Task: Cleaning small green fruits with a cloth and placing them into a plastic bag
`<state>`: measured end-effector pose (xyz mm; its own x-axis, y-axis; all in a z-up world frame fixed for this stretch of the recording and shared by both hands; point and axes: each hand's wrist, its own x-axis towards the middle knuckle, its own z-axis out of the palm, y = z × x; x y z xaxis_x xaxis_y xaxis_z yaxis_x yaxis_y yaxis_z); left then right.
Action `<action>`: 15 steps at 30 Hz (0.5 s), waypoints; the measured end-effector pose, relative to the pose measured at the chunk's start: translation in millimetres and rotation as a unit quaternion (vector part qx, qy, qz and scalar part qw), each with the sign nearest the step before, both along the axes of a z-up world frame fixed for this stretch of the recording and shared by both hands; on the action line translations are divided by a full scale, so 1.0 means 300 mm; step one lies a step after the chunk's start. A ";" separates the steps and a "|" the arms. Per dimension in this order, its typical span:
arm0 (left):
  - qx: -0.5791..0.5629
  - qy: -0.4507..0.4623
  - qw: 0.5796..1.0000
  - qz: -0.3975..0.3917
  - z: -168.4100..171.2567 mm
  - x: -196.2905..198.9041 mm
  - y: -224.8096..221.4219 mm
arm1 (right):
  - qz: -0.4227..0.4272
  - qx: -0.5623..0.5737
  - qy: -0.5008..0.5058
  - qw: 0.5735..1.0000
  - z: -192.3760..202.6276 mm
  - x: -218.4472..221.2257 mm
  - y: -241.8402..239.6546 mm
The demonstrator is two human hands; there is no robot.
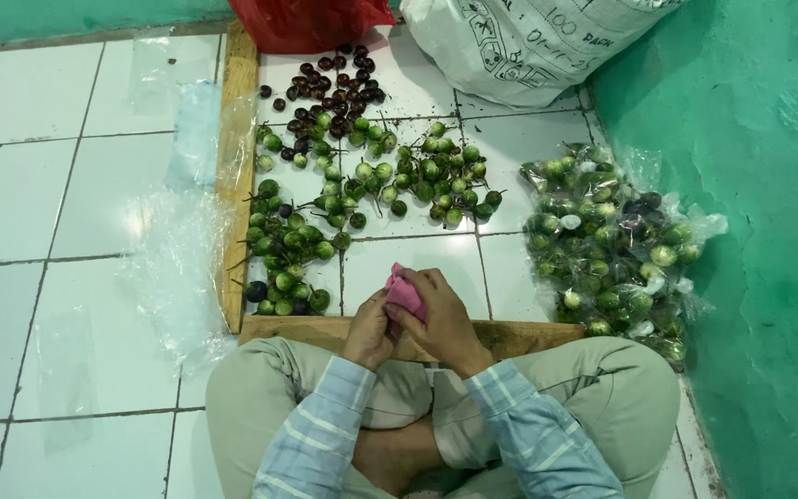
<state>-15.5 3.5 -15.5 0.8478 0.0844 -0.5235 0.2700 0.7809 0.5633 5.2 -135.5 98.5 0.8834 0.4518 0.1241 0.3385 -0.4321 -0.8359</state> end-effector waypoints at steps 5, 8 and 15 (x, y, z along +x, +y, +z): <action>-0.023 -0.030 0.999 -0.023 -0.002 0.012 0.022 | -0.025 -0.015 -0.116 0.993 -0.071 0.022 0.001; -0.050 -0.058 0.997 -0.026 0.027 -0.001 0.015 | -0.045 -0.007 -0.123 0.991 -0.079 0.031 -0.010; -0.079 -0.056 0.994 -0.043 0.086 -0.008 0.016 | -0.068 0.019 -0.114 0.991 -0.010 0.046 -0.025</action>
<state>-17.9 8.2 10.4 0.9023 -0.0662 -0.4261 0.2814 0.8392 0.4654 19.1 -143.1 95.6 0.8828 0.3206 0.3433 0.4615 -0.4561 -0.7609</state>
